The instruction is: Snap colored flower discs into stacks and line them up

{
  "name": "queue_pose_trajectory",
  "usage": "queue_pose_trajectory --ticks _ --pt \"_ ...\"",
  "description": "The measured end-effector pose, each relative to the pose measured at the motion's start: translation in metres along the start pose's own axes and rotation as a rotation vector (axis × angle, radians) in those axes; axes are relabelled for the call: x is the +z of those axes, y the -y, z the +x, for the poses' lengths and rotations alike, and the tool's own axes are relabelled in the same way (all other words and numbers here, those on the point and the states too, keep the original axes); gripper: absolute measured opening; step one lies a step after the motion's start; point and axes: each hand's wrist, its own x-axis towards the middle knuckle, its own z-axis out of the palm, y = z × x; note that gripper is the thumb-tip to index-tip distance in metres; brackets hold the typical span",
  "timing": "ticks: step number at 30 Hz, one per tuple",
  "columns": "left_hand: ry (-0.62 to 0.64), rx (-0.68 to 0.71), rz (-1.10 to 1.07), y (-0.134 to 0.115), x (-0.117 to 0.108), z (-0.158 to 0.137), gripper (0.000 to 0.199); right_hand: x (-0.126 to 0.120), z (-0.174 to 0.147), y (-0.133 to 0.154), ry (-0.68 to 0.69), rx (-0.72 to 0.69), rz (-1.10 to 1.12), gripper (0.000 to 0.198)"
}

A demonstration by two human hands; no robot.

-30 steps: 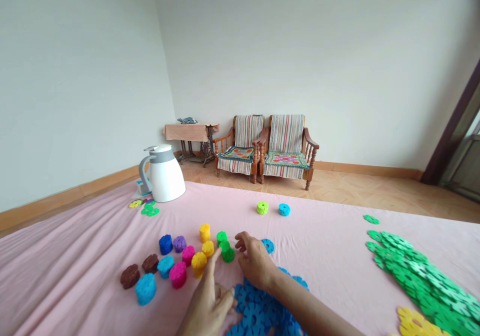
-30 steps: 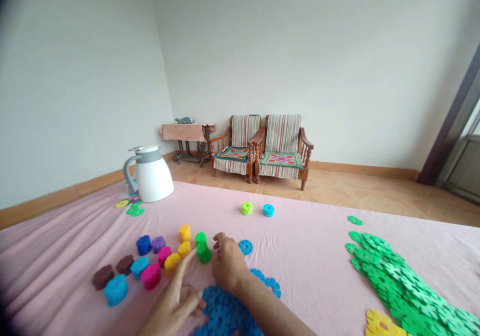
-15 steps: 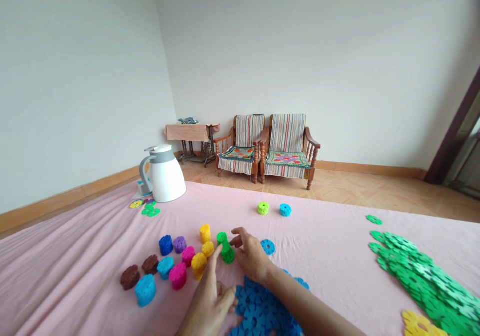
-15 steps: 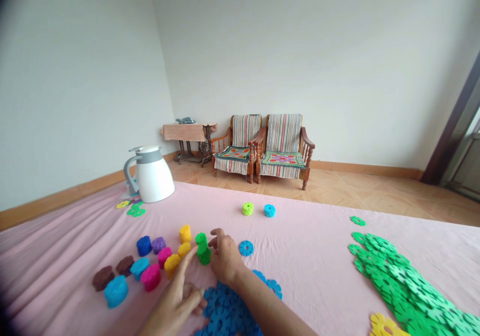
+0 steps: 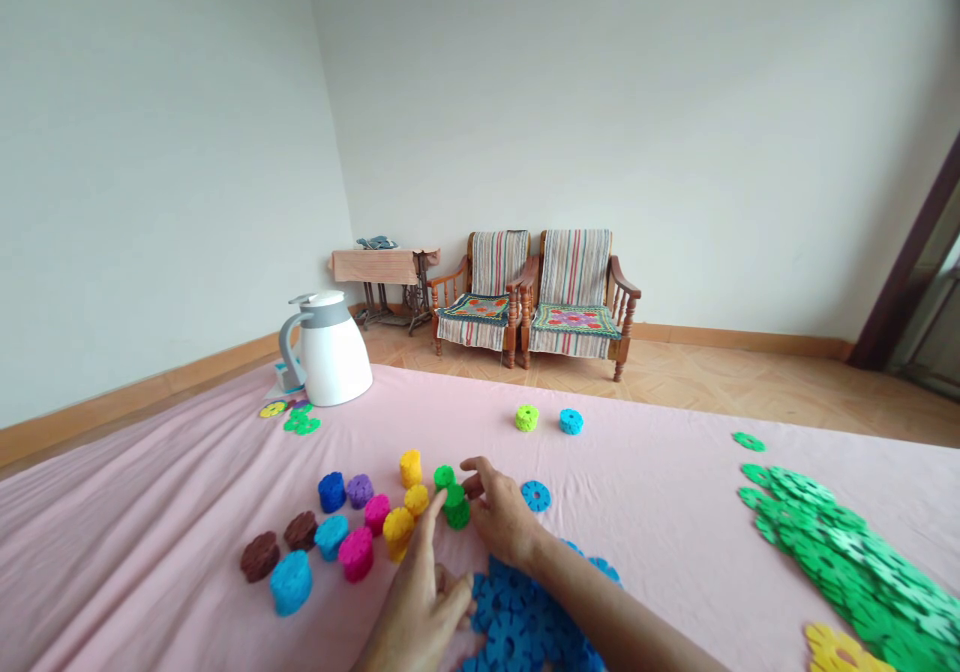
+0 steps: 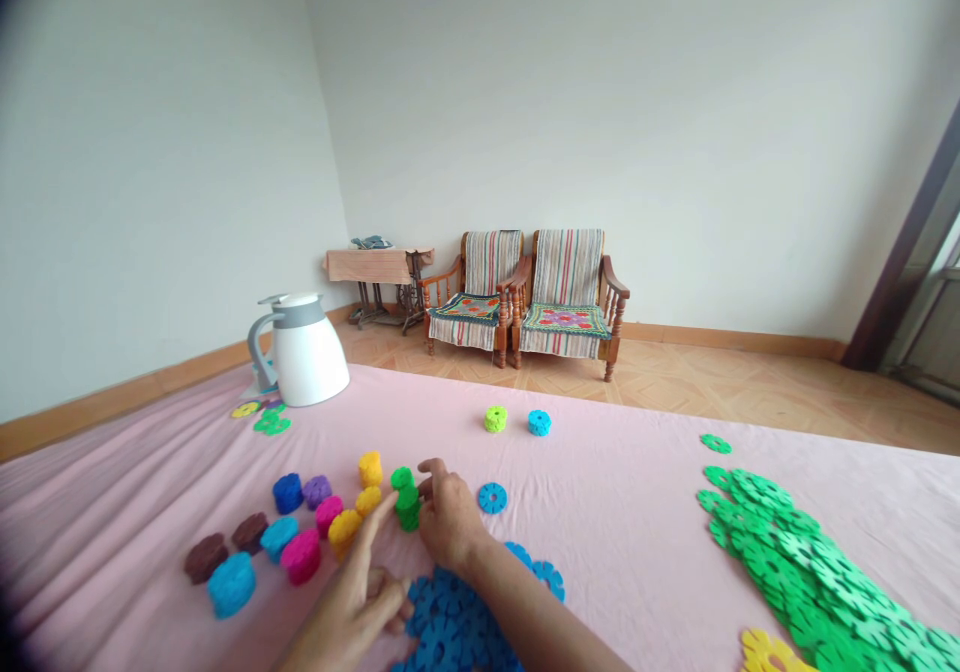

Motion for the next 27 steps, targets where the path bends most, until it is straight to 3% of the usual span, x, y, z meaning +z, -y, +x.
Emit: queue_pose_trajectory --ticks 10,27 --pt "0.006 0.025 0.020 0.003 0.000 -0.002 0.076 -0.002 -0.004 0.001 -0.007 0.005 0.041 0.056" --pt "0.008 -0.036 -0.012 0.006 0.000 0.000 0.081 -0.008 -0.021 -0.003 -0.047 -0.025 -0.091 0.054"
